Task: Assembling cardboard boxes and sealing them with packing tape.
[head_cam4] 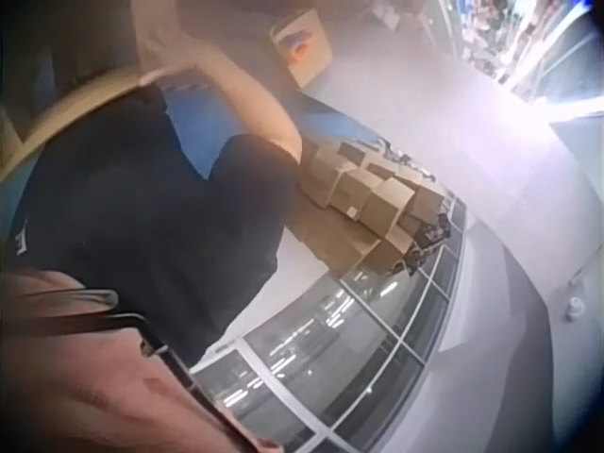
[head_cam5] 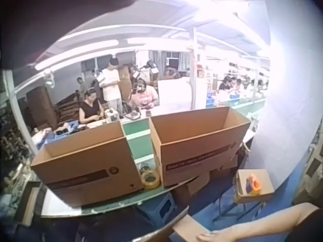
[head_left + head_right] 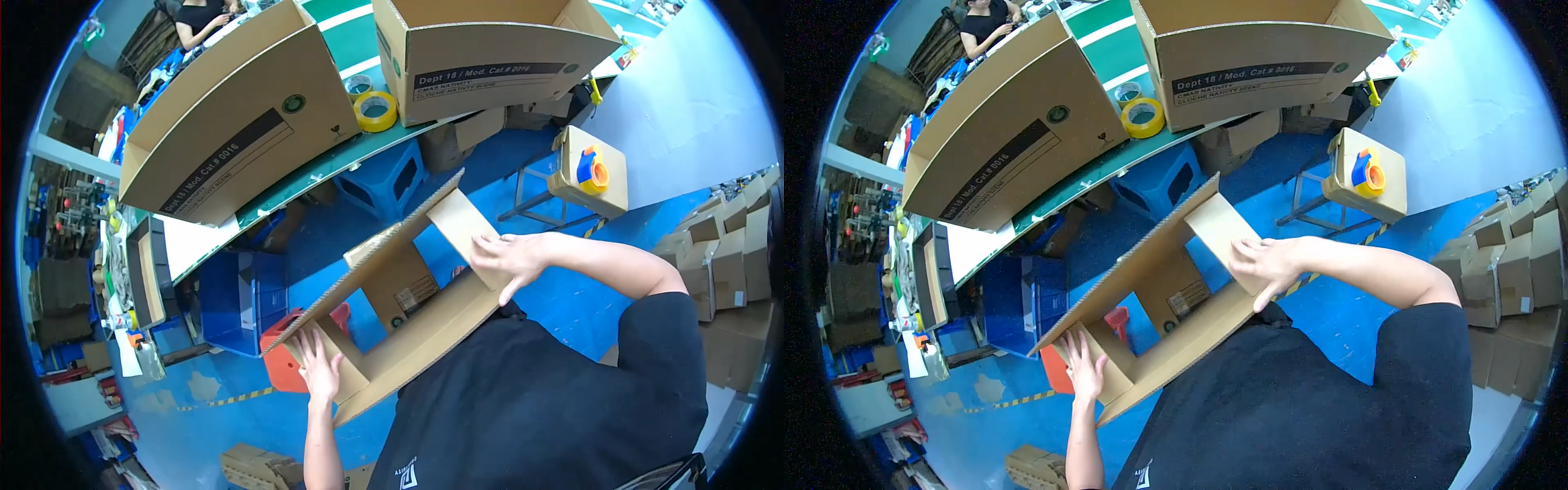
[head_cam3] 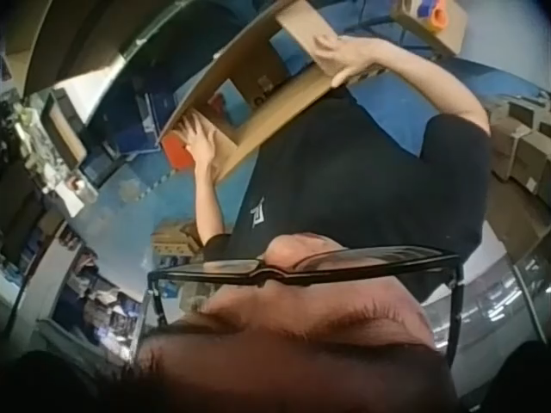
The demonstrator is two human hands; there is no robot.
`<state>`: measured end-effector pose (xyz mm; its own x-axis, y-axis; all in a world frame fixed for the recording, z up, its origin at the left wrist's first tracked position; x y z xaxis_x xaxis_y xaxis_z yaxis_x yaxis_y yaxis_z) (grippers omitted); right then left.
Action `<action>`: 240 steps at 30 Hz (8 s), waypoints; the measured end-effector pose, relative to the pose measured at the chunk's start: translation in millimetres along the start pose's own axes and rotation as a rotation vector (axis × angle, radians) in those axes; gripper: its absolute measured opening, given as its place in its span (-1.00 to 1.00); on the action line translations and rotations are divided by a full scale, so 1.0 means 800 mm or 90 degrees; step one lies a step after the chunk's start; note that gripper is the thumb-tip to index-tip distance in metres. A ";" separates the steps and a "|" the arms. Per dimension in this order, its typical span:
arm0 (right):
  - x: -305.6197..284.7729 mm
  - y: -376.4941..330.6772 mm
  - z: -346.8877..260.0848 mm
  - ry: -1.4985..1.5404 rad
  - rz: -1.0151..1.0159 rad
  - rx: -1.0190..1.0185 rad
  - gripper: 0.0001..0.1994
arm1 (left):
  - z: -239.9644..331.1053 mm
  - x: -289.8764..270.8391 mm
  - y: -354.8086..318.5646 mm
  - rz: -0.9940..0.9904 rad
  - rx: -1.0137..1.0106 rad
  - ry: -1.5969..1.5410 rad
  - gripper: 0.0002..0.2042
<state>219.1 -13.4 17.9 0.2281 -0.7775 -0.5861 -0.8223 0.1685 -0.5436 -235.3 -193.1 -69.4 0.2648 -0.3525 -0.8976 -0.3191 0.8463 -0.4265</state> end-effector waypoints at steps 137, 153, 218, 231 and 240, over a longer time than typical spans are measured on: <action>0.001 -0.166 0.176 0.482 0.790 0.180 -0.50 | -0.010 0.024 0.087 0.300 -0.298 0.006 -0.31; -0.028 0.149 -0.094 0.395 0.351 -0.124 -0.36 | -0.003 -0.016 0.088 0.284 0.006 -0.049 -0.51; -0.069 0.239 -0.118 0.170 -0.053 -0.213 -0.45 | 0.096 -0.075 0.046 -0.325 -0.004 -0.827 -0.89; -0.079 0.248 -0.121 0.269 -0.050 -0.190 -0.43 | 0.084 -0.064 0.056 -0.331 -0.020 -0.900 -0.86; -0.082 0.251 -0.123 0.216 -0.085 -0.152 -0.40 | 0.084 -0.042 0.061 -0.310 0.029 -0.962 -0.91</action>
<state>-12.5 11.5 6.3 0.1891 -0.9449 -0.2672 -0.9040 -0.0612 -0.4232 -198.7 -113.2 -52.7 0.9598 0.0991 0.2625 0.0815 0.7967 -0.5988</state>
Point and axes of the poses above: each hand's wrist, its own y-axis towards the middle knuckle, its own x-axis out of the palm, z = x × y, the point moved 2 cm from there along y, towards the middle knuckle, and after that the axes turned 10 degrees about -x, right-handed, at the moved point
